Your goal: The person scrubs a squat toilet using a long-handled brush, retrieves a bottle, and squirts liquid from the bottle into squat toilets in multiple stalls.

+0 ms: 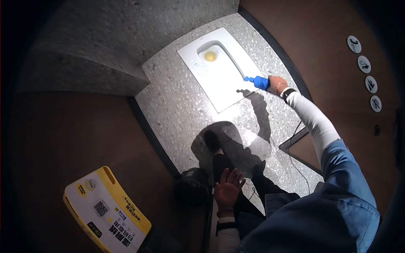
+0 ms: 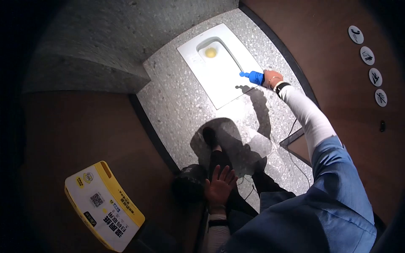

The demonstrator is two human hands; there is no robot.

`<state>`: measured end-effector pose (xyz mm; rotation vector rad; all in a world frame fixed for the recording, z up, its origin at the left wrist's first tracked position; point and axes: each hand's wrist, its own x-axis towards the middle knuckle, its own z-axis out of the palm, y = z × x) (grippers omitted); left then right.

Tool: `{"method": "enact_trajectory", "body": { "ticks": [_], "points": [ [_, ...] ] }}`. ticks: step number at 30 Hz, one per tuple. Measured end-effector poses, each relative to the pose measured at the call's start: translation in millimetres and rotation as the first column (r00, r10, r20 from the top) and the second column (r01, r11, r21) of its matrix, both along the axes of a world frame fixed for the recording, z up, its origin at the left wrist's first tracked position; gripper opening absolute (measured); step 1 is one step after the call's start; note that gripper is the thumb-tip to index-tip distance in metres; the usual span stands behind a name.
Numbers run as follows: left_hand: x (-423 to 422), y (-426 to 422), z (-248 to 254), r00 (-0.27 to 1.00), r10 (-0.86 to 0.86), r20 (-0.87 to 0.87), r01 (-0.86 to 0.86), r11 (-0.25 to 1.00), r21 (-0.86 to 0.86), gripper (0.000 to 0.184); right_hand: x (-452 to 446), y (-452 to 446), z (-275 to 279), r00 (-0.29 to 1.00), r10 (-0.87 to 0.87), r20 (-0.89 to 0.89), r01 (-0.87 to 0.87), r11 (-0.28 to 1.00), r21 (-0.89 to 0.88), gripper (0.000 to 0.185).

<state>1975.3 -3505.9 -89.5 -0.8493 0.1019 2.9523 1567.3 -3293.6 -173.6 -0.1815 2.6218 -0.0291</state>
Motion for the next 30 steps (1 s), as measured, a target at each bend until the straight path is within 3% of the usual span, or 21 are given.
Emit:
{"method": "enact_trajectory", "body": {
  "ticks": [2, 4, 6, 8, 12, 14, 15, 17, 18, 19, 20, 21, 22, 23, 24, 26, 28, 30],
  "points": [
    [0, 1, -2, 1.0, 0.004, 0.006, -0.004, 1.0, 0.015, 0.068, 13, 13, -8, 0.989, -0.106, 0.1, 0.128, 0.96, -0.249, 0.045],
    [-2, 1, 0, 1.0, -0.003, -0.008, 0.003, 1.0, 0.014, 0.068, 31, 22, -27, 0.912, -0.278, 0.3, 0.39, 0.81, -0.437, 0.055],
    [-2, 1, 0, 1.0, -0.007, -0.014, 0.007, 1.0, 0.006, 0.068, 59, 19, -14, 0.812, -0.23, 0.536, 0.577, 0.458, -0.676, 0.048],
    [-2, 2, -1, 1.0, -0.014, -0.027, 0.014, 1.0, 0.002, 0.068, 83, 12, 10, 0.64, 0.017, 0.768, 0.765, 0.074, -0.639, 0.044],
    [-2, 5, 1, 0.999, -0.014, -0.034, 0.014, 1.0, -0.004, 0.068, 107, -5, 37, 0.391, 0.32, 0.863, 0.911, -0.271, -0.312, 0.048],
    [-1, 6, 1, 1.0, -0.018, -0.019, 0.018, 1.0, -0.021, 0.068, 105, -16, 51, 0.383, 0.416, 0.825, 0.899, -0.372, -0.23, 0.048],
    [0, 7, 0, 1.0, -0.017, -0.02, 0.016, 1.0, -0.023, 0.068, 102, -16, 53, 0.384, 0.418, 0.823, 0.899, -0.371, -0.231, 0.048],
    [4, 8, -3, 1.0, 0.001, -0.029, 0.0, 1.0, 0.01, 0.066, 88, -20, 57, 0.343, 0.468, 0.815, 0.938, -0.218, -0.269, 0.047],
    [5, 8, -2, 1.0, 0.008, -0.027, -0.007, 1.0, 0.008, 0.066, 77, -20, 59, 0.398, 0.347, 0.849, 0.916, -0.102, -0.388, 0.045],
    [6, 8, -2, 1.0, 0.011, -0.025, -0.011, 1.0, 0.016, 0.065, 64, -21, 58, 0.545, 0.254, 0.799, 0.822, 0.028, -0.569, 0.044],
    [7, 7, -3, 1.0, 0.015, -0.02, -0.015, 1.0, 0.025, 0.065, 50, -22, 55, 0.682, 0.181, 0.708, 0.686, 0.174, -0.706, 0.043],
    [8, 6, -3, 1.0, 0.024, -0.015, -0.024, 0.999, 0.027, 0.065, 35, -23, 62, 0.764, 0.105, 0.637, 0.547, 0.42, -0.725, 0.038],
    [8, 6, -4, 0.999, 0.026, -0.026, -0.025, 0.999, 0.033, 0.065, 17, -24, 72, 0.841, 0.061, 0.538, 0.38, 0.642, -0.666, 0.033],
    [9, 7, -5, 0.999, 0.03, -0.035, -0.028, 0.999, 0.041, 0.064, -6, -31, 73, 0.912, 0.218, 0.347, -0.074, 0.92, -0.384, 0.029],
    [10, 7, -5, 0.999, 0.038, -0.026, -0.037, 0.998, 0.047, 0.064, -24, -36, 73, 0.864, 0.447, 0.232, -0.472, 0.879, 0.064, 0.025],
    [8, 5, -3, 0.999, 0.031, -0.035, -0.029, 0.999, 0.046, 0.064, -41, -49, 81, 0.817, 0.575, -0.042, -0.483, 0.722, 0.496, 0.018],
    [8, 3, -3, 0.999, 0.033, -0.037, -0.032, 0.999, 0.041, 0.065, -67, -69, 79, 0.666, 0.734, -0.134, -0.509, 0.579, 0.637, 0.018],
    [7, 1, -3, 0.998, 0.043, -0.039, -0.042, 0.999, 0.032, 0.065, -71, -103, 84, 0.587, 0.77, -0.248, -0.46, 0.57, 0.681, 0.018]
  ]
}}
